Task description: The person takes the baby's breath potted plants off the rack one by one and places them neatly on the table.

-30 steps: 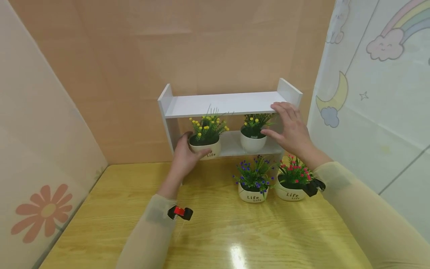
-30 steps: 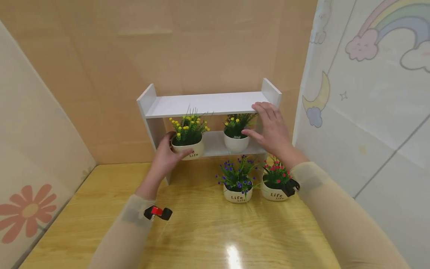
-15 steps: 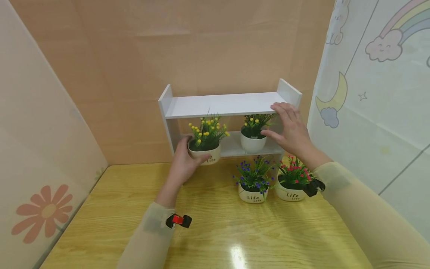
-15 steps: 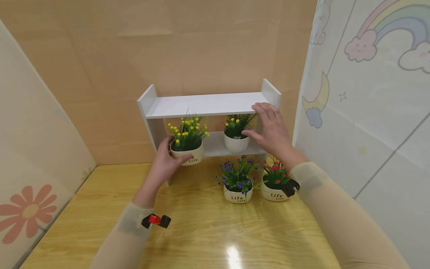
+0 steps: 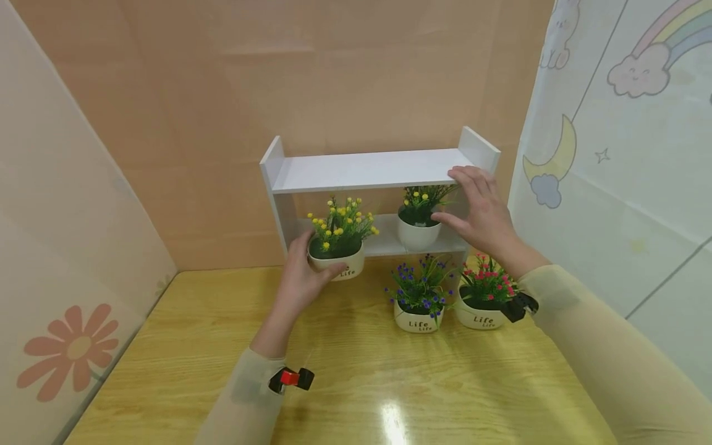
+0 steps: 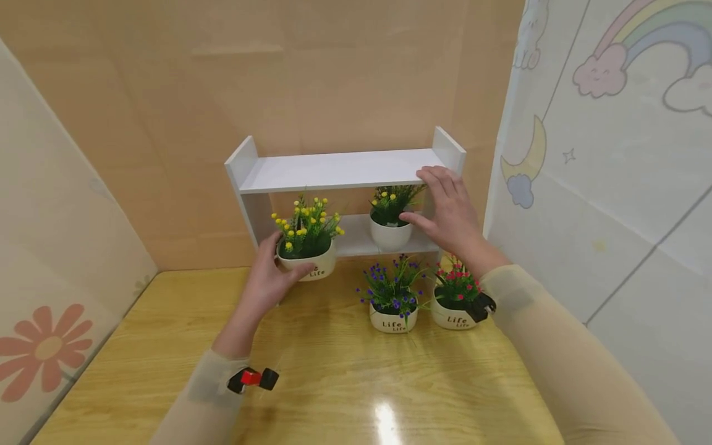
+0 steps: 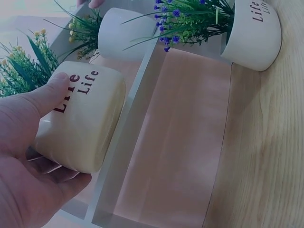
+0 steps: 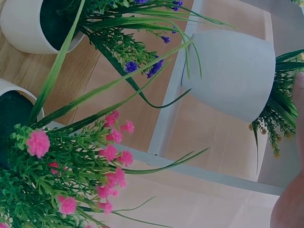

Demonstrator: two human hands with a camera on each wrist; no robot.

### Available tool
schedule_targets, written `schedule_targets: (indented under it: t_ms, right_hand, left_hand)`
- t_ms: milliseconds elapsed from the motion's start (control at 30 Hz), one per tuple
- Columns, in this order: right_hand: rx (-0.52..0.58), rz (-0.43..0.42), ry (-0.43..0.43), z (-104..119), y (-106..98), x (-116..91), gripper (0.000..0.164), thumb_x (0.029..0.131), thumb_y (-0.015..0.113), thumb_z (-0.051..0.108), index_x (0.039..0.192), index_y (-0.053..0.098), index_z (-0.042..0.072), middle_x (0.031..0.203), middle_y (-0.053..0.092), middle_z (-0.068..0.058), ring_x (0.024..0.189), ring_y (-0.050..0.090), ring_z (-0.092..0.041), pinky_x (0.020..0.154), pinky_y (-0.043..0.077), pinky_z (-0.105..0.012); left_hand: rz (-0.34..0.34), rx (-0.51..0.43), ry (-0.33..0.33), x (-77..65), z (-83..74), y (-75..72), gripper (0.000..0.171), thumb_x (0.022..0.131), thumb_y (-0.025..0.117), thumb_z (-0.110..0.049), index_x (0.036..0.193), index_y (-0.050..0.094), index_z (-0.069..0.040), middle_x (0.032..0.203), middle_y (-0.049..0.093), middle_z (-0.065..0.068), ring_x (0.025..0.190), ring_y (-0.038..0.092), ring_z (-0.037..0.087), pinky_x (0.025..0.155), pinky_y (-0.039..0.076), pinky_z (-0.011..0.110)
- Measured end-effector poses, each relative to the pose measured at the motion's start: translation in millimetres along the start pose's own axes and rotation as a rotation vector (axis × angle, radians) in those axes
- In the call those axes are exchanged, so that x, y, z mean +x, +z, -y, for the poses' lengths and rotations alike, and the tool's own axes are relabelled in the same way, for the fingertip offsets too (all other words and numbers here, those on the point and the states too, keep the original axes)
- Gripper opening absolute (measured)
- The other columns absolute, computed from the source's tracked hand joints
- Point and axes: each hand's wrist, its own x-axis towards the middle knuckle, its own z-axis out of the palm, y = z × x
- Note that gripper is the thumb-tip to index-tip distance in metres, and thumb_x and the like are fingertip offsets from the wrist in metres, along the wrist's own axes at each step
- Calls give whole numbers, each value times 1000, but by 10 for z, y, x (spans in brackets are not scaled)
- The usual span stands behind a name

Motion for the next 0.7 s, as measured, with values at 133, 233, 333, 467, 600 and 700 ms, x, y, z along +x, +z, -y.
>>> schedule_targets:
  t_ms: [133,233,333,467,600,700]
  right_hand:
    - [3,2,5,4,7,13,92,88,96,26,161,45,4,164,42,-21,156,31,-43,130,25,-56]
    - [2,5,6,5,12,23,92,88,96,27,162,45,4,165,42,-21,156,31,-43,130,24,-56]
    - [2,5,5,5,12,31,93,88,96,27,162,45,4,165,42,-21,156,30,-42,130,24,-56]
    - [7,5,12,5,12,30,93,88,96,26,162,45,4,164,42,-21,156,30,-43,130,24,-57]
    - [9,5,16,4,14,26,93,88,96,26,162,44,5,164,42,-21,156,30,-43,130,24,-57]
    - [9,5,18,1,21,23,93,88,96,26,162,44,5,165,42,-20,157,30,-43,130,24,-58]
  left_hand:
    - [0,15,-2,-39,0,1,109,85,100,-37,168,36,-7,166,42,19,152,44,41,124,38,60]
    - [0,15,-11,-73,-6,13,110,84,101,-36,168,36,-7,167,42,19,151,44,40,124,38,60]
    - [-2,9,-15,-115,-19,30,112,83,101,-34,168,36,-6,166,42,19,151,44,40,125,37,60]
    - [4,2,-24,-166,-17,67,112,82,101,-34,169,36,-7,166,42,18,152,43,40,125,36,60]
    - [9,-6,-26,-215,3,107,110,82,102,-32,168,37,-7,164,44,17,151,45,39,125,36,59]
    - [6,-13,-16,-245,23,135,110,81,102,-29,167,38,-5,164,45,18,151,46,40,126,36,59]
